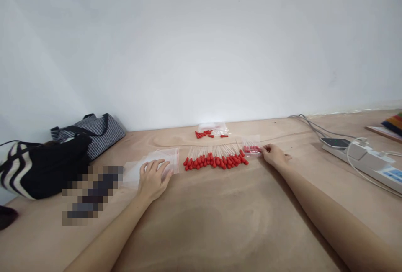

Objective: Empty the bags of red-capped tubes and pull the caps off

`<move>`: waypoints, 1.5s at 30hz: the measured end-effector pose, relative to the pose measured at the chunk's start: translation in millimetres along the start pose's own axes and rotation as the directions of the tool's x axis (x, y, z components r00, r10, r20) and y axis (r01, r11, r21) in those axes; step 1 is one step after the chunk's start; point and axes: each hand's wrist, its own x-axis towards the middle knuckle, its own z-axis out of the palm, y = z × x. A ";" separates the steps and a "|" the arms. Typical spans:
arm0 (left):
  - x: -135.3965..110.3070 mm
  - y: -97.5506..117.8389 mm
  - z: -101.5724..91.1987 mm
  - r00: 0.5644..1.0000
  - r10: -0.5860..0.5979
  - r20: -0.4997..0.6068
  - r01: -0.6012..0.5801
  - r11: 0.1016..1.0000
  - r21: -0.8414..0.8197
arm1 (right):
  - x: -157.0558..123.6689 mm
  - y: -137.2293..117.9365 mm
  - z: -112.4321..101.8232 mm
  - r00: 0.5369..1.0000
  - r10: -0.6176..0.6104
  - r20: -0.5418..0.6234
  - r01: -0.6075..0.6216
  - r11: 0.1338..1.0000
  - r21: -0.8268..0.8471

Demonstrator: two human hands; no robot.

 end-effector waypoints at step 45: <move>-26.0 120.2 -23.0 0.931 0.208 0.298 0.017 0.794 -0.608 | -149.0 -75.2 -5.0 0.777 -0.489 0.397 0.435 0.872 0.223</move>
